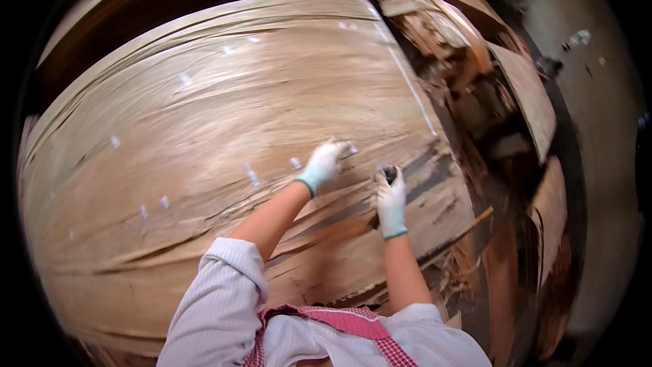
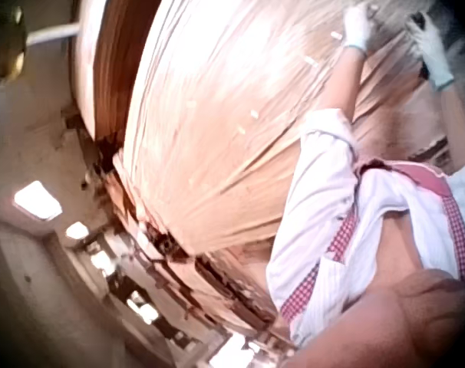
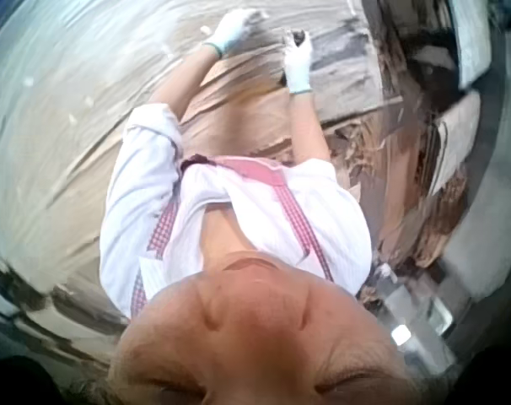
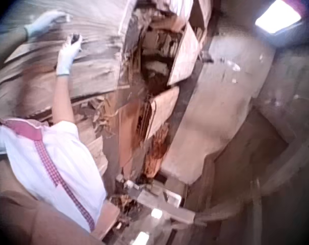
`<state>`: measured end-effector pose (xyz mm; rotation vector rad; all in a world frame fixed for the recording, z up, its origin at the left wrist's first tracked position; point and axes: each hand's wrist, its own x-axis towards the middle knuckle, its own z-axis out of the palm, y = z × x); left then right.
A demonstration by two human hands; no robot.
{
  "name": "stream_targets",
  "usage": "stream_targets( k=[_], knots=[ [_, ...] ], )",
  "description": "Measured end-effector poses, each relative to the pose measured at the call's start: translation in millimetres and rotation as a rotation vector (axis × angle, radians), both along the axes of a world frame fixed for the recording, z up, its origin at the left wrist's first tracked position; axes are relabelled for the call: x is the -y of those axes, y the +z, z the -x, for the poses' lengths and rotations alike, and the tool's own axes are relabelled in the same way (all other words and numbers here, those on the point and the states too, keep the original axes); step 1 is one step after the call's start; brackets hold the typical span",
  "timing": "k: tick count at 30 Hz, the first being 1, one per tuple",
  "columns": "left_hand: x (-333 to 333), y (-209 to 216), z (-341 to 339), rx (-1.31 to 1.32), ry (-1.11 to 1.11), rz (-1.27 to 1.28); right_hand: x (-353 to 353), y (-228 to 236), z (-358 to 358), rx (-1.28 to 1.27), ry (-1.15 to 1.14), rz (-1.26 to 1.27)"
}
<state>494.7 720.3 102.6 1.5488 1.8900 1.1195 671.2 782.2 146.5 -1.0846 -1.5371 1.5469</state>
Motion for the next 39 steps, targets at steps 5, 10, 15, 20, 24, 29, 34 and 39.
stream_targets(
  k=[5, 10, 15, 20, 24, 29, 34, 39],
  knots=[
    [147.8, 54.5, -59.6, 1.186, 0.084, -0.249, 95.7, 51.3, 13.3, 0.05, 0.503, -0.204],
    [282.1, 76.7, -88.5, 1.226, 0.554, -0.415, 196.4, 55.5, 42.0, 0.008, 0.893, -0.176],
    [378.1, 55.6, -93.9, 1.008, 0.808, -0.489, 283.1, 29.1, 67.5, 0.258, 1.021, -0.341],
    [485.5, 21.7, -66.4, 0.798, 1.039, -0.416, 396.7, 4.7, 104.9, 0.381, 1.086, -0.22],
    [588.9, 7.1, -7.7, 0.449, 1.289, -0.359, 492.8, -3.5, 148.1, 0.309, 1.197, 0.185],
    [665.3, -22.5, 67.8, 0.034, 1.306, -0.098, 565.4, -25.4, 209.9, 0.376, 1.196, 0.061],
    [667.7, -13.1, 117.0, -0.05, 1.294, 0.229, 576.5, -64.0, 256.1, 0.512, 1.096, -0.201],
    [658.7, 8.6, 182.2, -0.128, 1.293, 0.283, 584.5, -79.8, 317.6, 0.487, 0.984, -0.258]
  ],
)
